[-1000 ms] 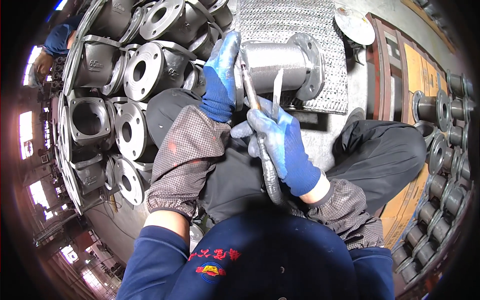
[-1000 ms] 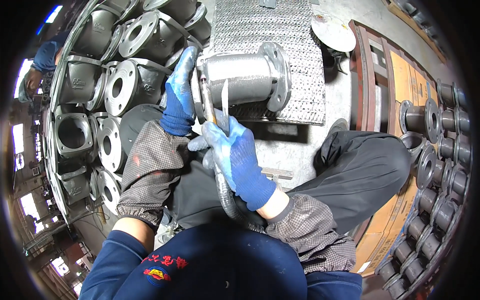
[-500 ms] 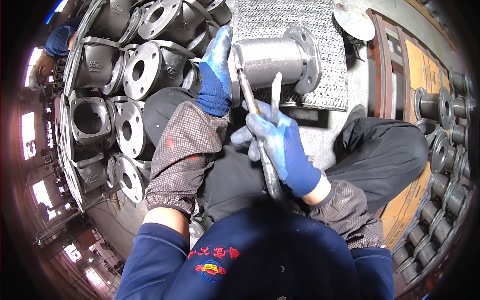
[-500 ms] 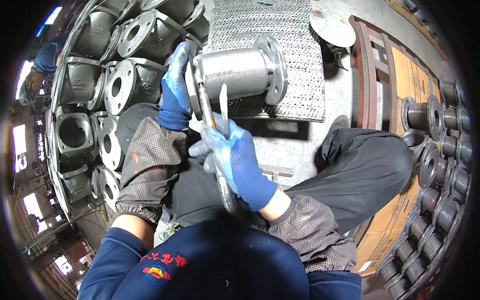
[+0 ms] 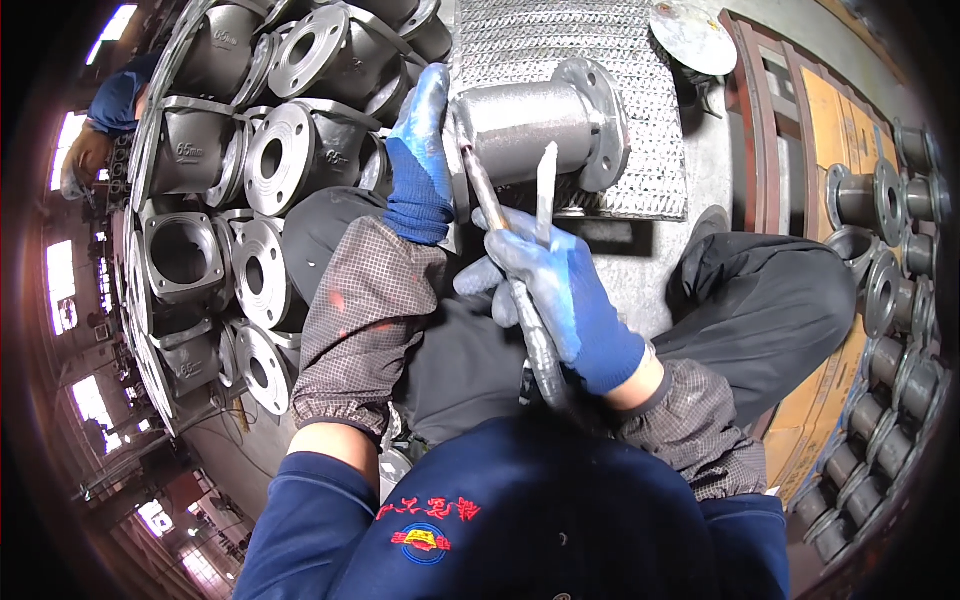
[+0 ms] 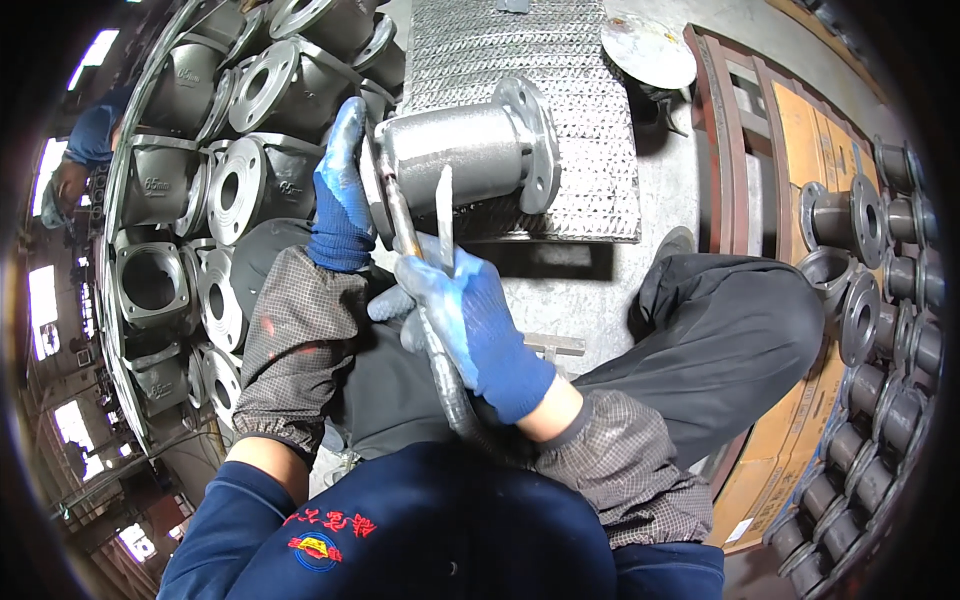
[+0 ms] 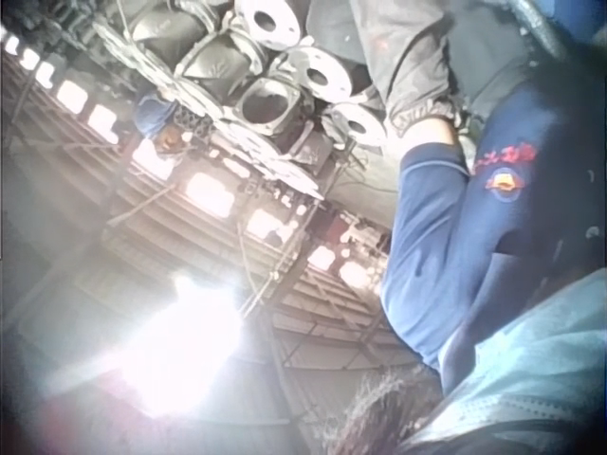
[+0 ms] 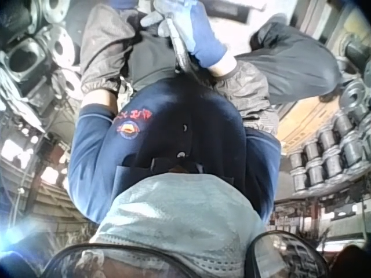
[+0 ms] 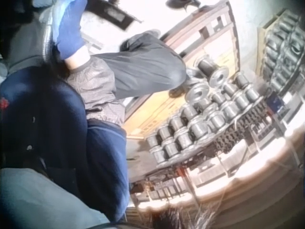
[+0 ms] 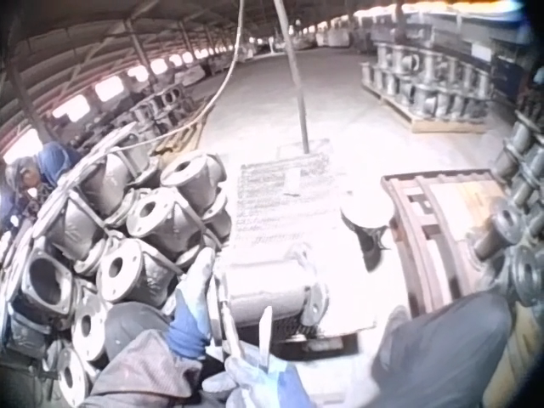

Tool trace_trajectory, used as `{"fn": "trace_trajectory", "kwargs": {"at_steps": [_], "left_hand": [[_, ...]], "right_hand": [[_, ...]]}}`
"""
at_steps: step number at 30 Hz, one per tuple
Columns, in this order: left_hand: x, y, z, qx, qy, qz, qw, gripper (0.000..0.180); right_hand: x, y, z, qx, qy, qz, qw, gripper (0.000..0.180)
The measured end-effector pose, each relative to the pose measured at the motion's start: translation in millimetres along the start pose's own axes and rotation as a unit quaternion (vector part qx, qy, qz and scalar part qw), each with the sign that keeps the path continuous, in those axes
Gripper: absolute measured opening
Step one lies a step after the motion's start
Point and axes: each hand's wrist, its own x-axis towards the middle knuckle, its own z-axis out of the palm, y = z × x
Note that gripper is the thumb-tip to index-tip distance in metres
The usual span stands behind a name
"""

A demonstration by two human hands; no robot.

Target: The person holds a metal casting and uses a power tool to grind and smooth the interior and exterior surfaces of the part.

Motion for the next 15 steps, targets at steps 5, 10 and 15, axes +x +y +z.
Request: {"fn": "trace_trajectory", "kwargs": {"at_steps": [5,10,15], "left_hand": [[2,-2,4,-0.057,0.001,-0.019,0.998,0.037],[2,16,8,-0.141,0.008,-0.143,0.98,0.044],[19,-22,-22,0.134,-0.061,0.07,0.987,0.04]], "right_hand": [[4,-14,-4,-0.044,-0.022,-0.013,0.999,0.037],[-27,-35,-31,-0.118,-0.036,0.009,0.992,0.035],[-31,-100,-66,-0.262,0.092,-0.147,0.949,0.034]]}}
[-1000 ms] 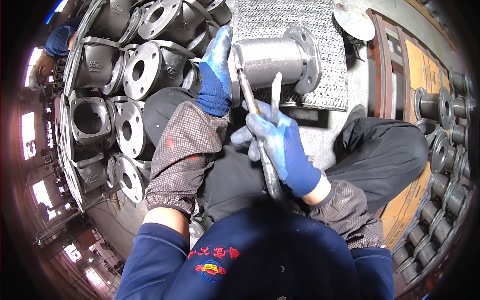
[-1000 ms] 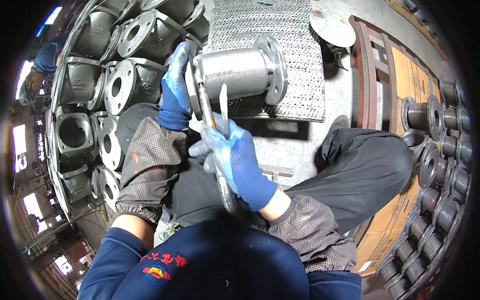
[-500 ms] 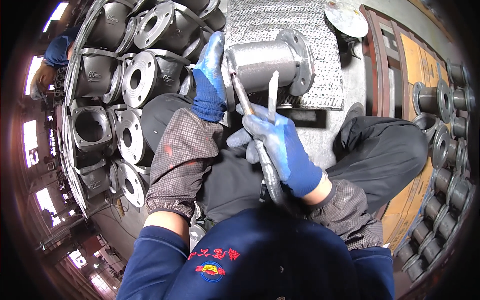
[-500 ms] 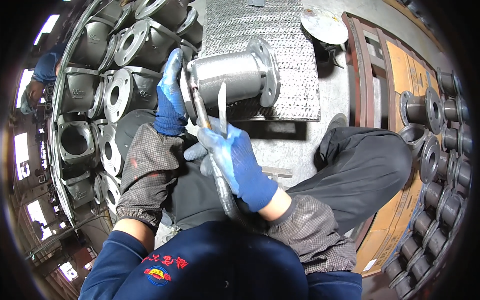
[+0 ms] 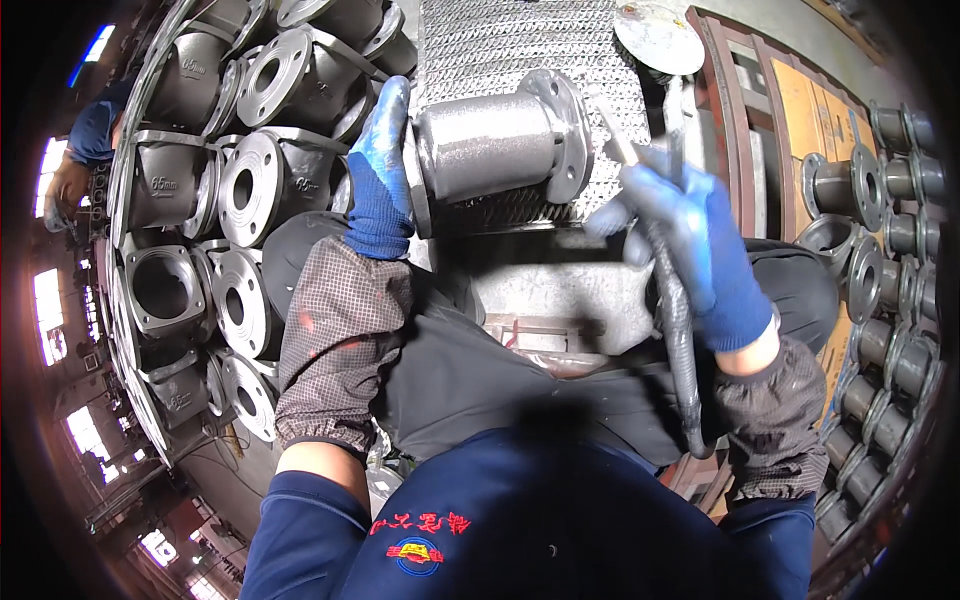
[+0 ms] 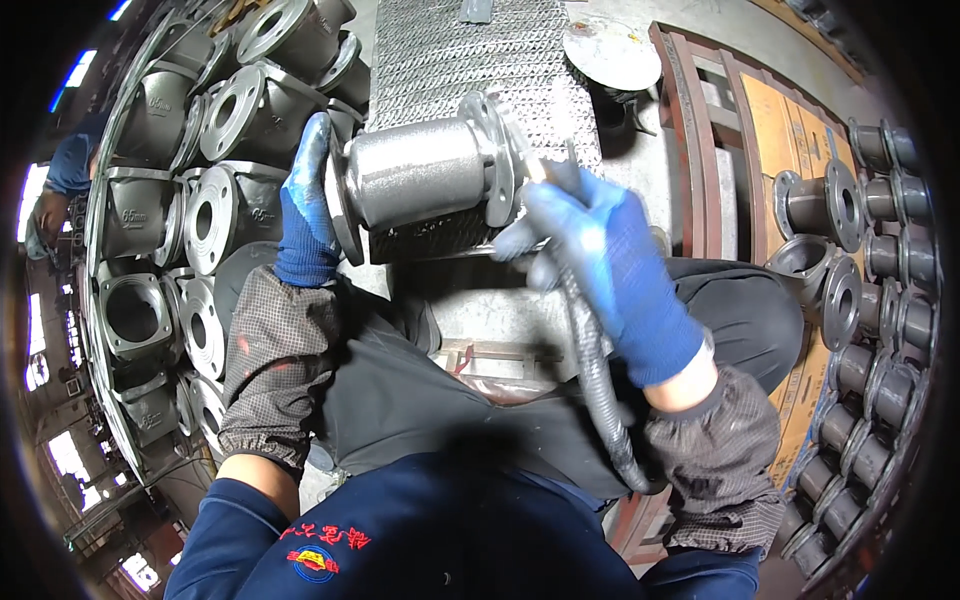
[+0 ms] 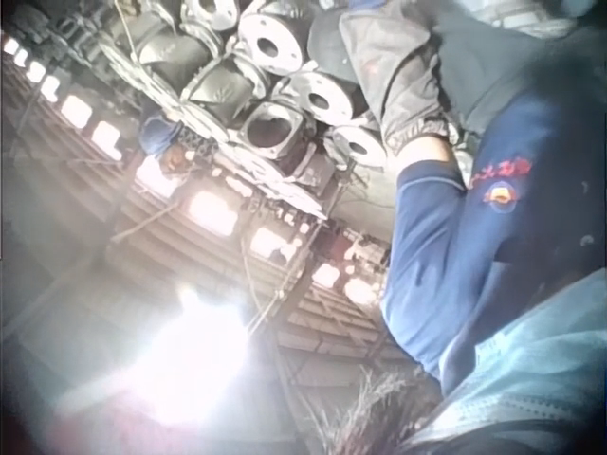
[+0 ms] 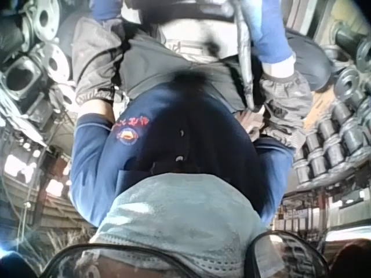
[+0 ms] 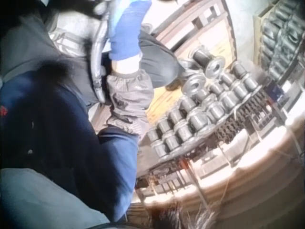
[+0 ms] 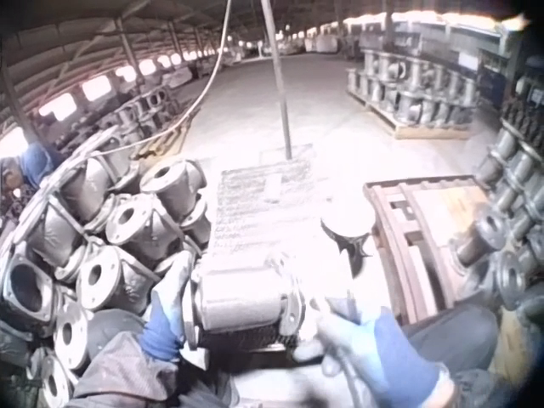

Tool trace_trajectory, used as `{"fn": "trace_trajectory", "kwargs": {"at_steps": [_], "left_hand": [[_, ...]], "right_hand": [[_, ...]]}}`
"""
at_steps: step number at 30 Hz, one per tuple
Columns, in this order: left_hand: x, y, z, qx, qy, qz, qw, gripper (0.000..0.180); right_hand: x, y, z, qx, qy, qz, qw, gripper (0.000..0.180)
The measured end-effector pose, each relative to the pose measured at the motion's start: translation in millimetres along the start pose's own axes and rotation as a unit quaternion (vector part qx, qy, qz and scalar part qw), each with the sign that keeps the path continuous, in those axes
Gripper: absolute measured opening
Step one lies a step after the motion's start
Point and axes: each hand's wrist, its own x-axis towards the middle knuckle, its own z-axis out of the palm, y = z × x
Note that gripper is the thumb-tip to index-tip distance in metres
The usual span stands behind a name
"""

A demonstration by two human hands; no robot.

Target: The person holds a metal casting and uses a power tool to grind and smooth the interior and exterior surfaces of the part.

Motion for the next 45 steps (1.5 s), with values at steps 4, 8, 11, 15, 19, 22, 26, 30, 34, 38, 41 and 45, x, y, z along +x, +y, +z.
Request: {"fn": "trace_trajectory", "kwargs": {"at_steps": [4,8,11,15,19,22,26,30,34,38,41,45], "left_hand": [[2,1,11,0.095,-0.043,0.065,0.992,0.042],[2,6,0,0.205,-0.043,0.124,0.97,0.042],[3,7,5,0.217,-0.032,0.184,0.958,0.04],[1,-5,-2,0.2,-0.087,0.273,0.937,0.042],[2,-28,-14,0.251,-0.061,0.292,0.921,0.044],[4,-18,-7,0.096,-0.041,0.151,0.983,0.042],[-2,-3,-14,-0.268,0.037,-0.196,0.943,0.043],[-18,-12,-33,-0.294,0.061,-0.14,0.943,0.033],[-21,27,-24,-0.442,0.009,-0.285,0.851,0.025],[-11,27,-26,-0.452,0.007,-0.317,0.834,0.03],[-2,24,-24,-0.452,-0.004,-0.318,0.833,0.035],[6,23,-10,-0.405,0.036,-0.311,0.859,0.034]], "right_hand": [[45,36,-36,0.056,0.14,0.01,0.989,0.031],[85,80,-33,0.09,0.174,0.018,0.98,0.035],[94,85,-27,0.092,0.169,0.044,0.98,0.04],[116,100,-15,0.139,0.153,0.053,0.977,0.038],[134,111,-13,0.117,0.069,0.057,0.989,0.034],[144,117,-9,0.029,0.078,0.014,0.996,0.041],[137,86,9,-0.011,0.032,-0.033,0.999,0.041],[86,26,25,-0.117,-0.023,-0.083,0.989,0.035],[101,42,13,0.068,-0.03,0.023,0.997,0.037],[128,33,12,0.12,-0.081,0.078,0.986,0.039],[130,32,17,0.119,-0.018,0.041,0.992,0.039],[142,37,10,0.167,0.008,0.051,0.985,0.038]]}}
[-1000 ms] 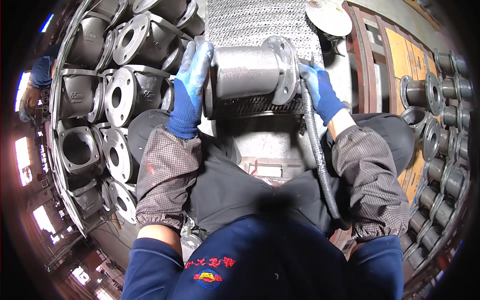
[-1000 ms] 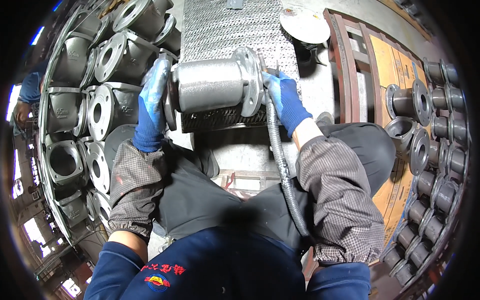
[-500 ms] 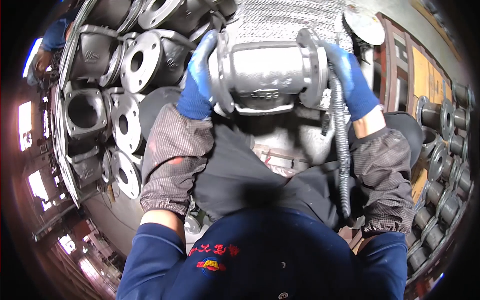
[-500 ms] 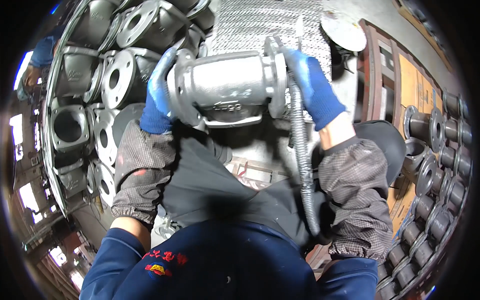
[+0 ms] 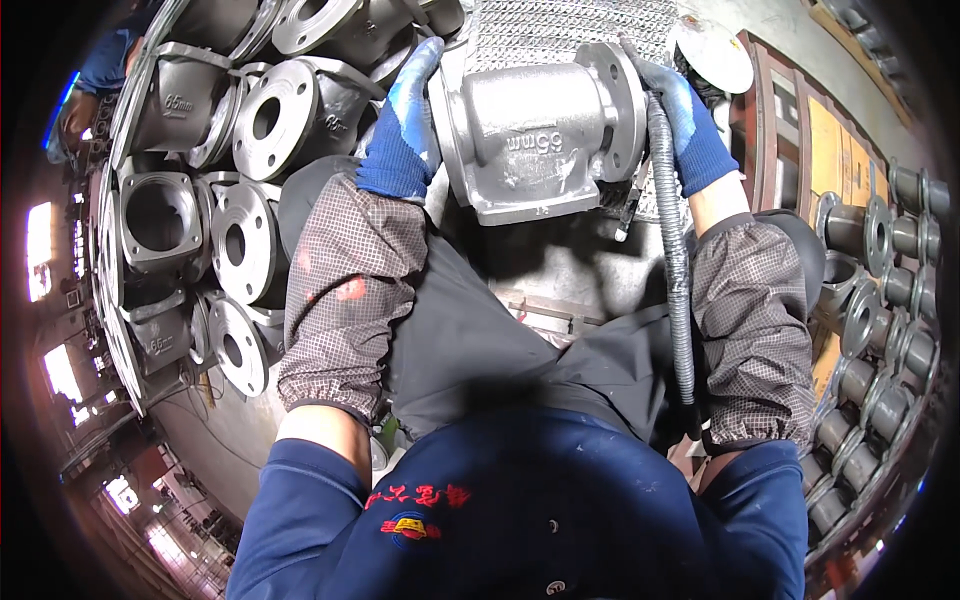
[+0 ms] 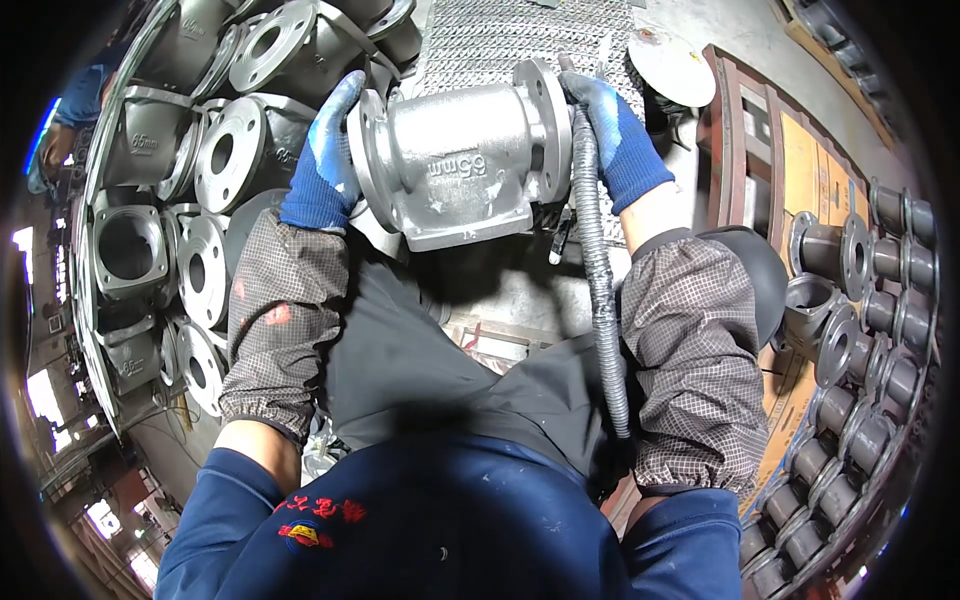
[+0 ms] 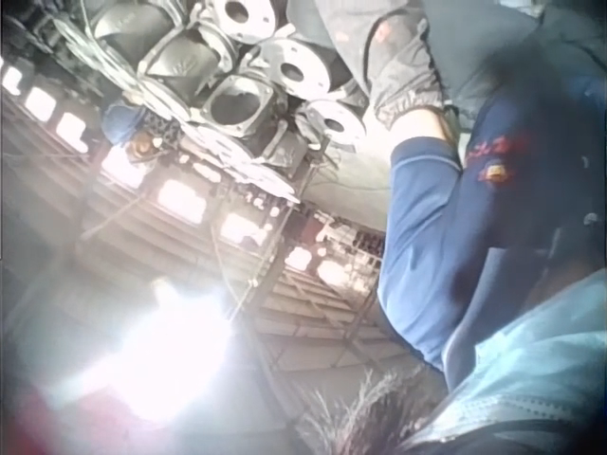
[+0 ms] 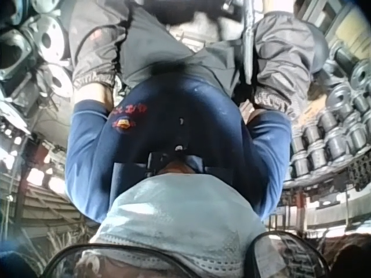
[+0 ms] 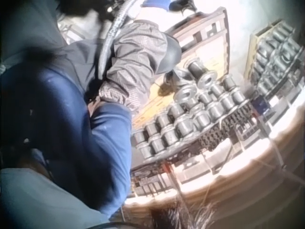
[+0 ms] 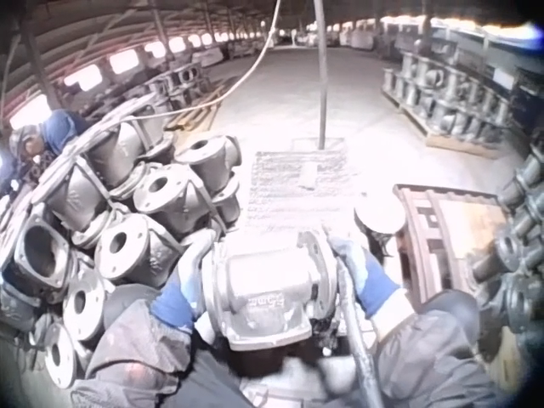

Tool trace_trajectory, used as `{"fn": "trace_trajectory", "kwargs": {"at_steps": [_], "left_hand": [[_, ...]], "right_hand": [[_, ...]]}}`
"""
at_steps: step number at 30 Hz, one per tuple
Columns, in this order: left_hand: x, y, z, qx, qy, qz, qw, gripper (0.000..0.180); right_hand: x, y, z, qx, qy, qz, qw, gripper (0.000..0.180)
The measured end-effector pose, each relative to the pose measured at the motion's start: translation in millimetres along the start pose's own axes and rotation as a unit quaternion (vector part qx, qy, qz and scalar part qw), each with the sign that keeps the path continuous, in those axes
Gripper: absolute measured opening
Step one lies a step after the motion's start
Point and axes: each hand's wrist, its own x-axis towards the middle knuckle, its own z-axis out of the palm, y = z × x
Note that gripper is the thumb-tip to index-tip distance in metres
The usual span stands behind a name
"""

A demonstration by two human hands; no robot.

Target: The person holds a metal casting and uses a power tool to grind and smooth the interior and exterior surfaces of the part.

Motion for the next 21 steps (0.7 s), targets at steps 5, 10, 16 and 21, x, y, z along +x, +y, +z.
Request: {"fn": "trace_trajectory", "kwargs": {"at_steps": [5,10,16,21], "left_hand": [[35,-14,-25,0.104,-0.02,0.119,0.987,0.038],[33,-18,-13,0.151,-0.063,0.11,0.98,0.044],[42,-18,-34,0.06,0.019,0.027,0.998,0.055],[47,-26,-35,0.047,0.027,0.042,0.998,0.034]], "right_hand": [[6,8,-4,0.025,0.017,0.002,1.0,0.038],[7,16,-17,0.001,0.048,-0.015,0.999,0.031],[-9,19,1,-0.108,0.072,-0.028,0.991,0.031],[-18,24,1,-0.067,0.105,-0.061,0.99,0.03]]}}
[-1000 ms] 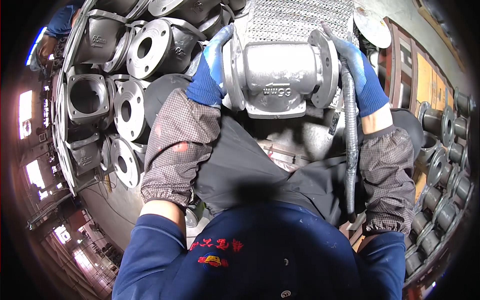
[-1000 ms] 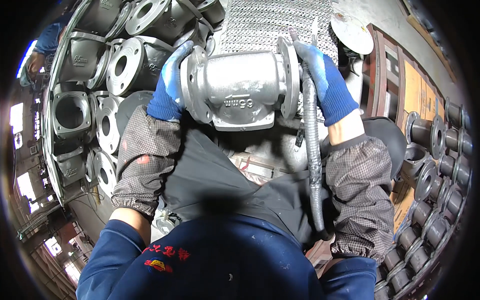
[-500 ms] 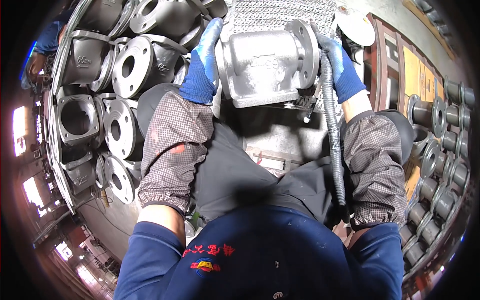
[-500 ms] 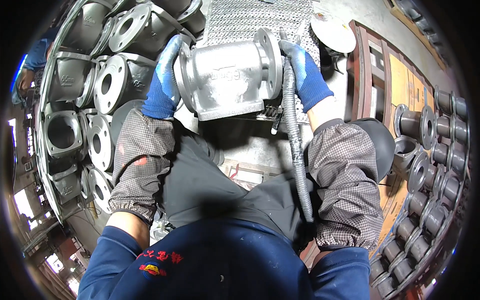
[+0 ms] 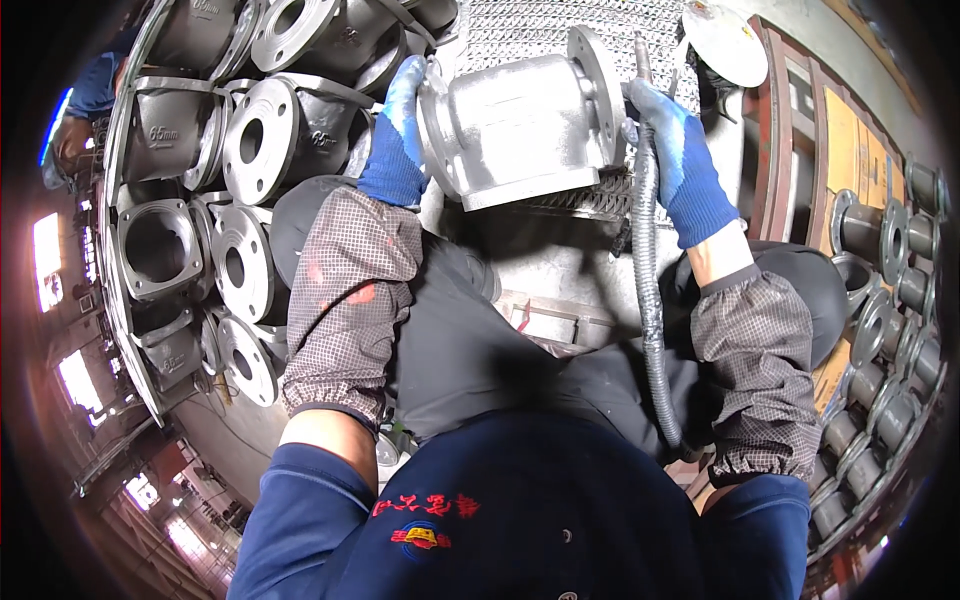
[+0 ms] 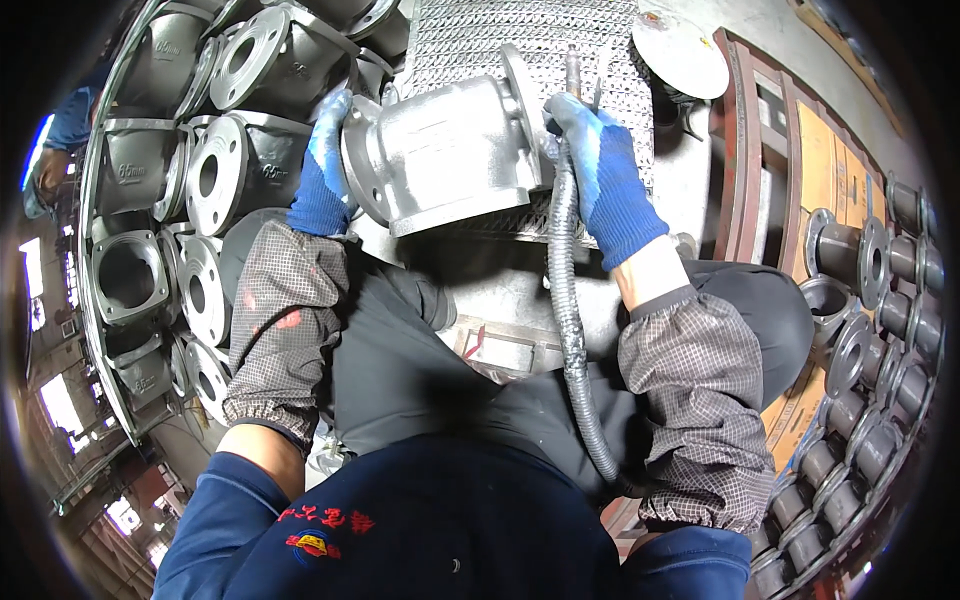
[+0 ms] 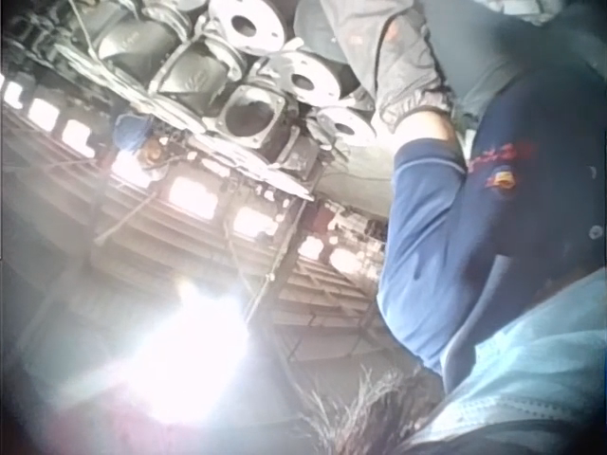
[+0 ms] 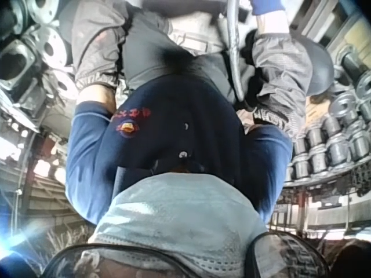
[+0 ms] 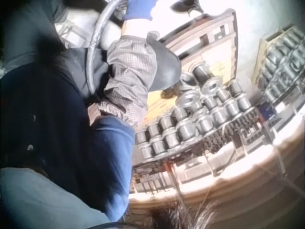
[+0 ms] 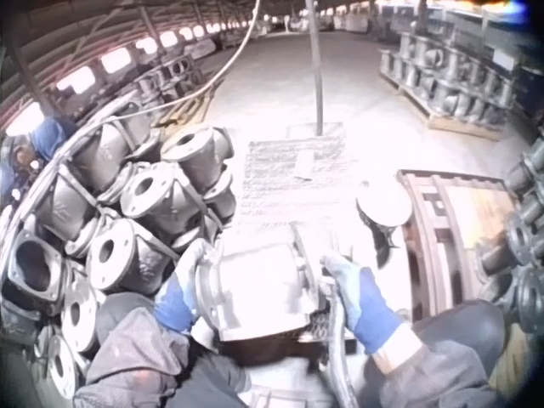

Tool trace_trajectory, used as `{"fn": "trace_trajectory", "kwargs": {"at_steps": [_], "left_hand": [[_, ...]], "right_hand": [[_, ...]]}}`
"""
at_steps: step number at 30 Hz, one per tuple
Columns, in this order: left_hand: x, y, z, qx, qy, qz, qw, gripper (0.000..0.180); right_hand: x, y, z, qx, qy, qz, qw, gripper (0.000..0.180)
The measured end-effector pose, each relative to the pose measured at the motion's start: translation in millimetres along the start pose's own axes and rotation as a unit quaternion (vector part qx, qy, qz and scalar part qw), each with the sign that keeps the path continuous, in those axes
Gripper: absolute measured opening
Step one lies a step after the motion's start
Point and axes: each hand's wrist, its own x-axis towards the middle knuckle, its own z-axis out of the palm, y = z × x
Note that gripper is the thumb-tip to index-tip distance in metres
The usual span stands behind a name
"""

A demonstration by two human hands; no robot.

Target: The person holds a metal casting and uses a power tool to grind and smooth the interior and exterior surfaces of the part.

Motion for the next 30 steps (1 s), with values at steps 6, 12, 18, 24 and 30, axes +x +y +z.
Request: {"fn": "trace_trajectory", "kwargs": {"at_steps": [6,12,18,24,30], "left_hand": [[8,-7,-7,0.029,0.001,0.023,0.999,0.037],[-18,-5,14,0.157,0.021,0.067,0.985,0.061],[-34,-11,21,0.338,-0.083,0.378,0.858,0.039],[-65,8,69,0.304,-0.1,0.185,0.929,0.039],[-66,1,116,0.342,-0.064,0.126,0.929,0.075]], "right_hand": [[-10,4,-15,-0.044,-0.015,0.006,0.999,0.03],[-25,5,-29,-0.021,-0.008,0.038,0.999,0.033],[-24,18,-50,0.013,-0.013,0.045,0.999,0.035],[-28,20,-64,0.041,0.025,0.074,0.996,0.031],[-34,3,-88,-0.005,0.061,0.003,0.998,0.033]]}}
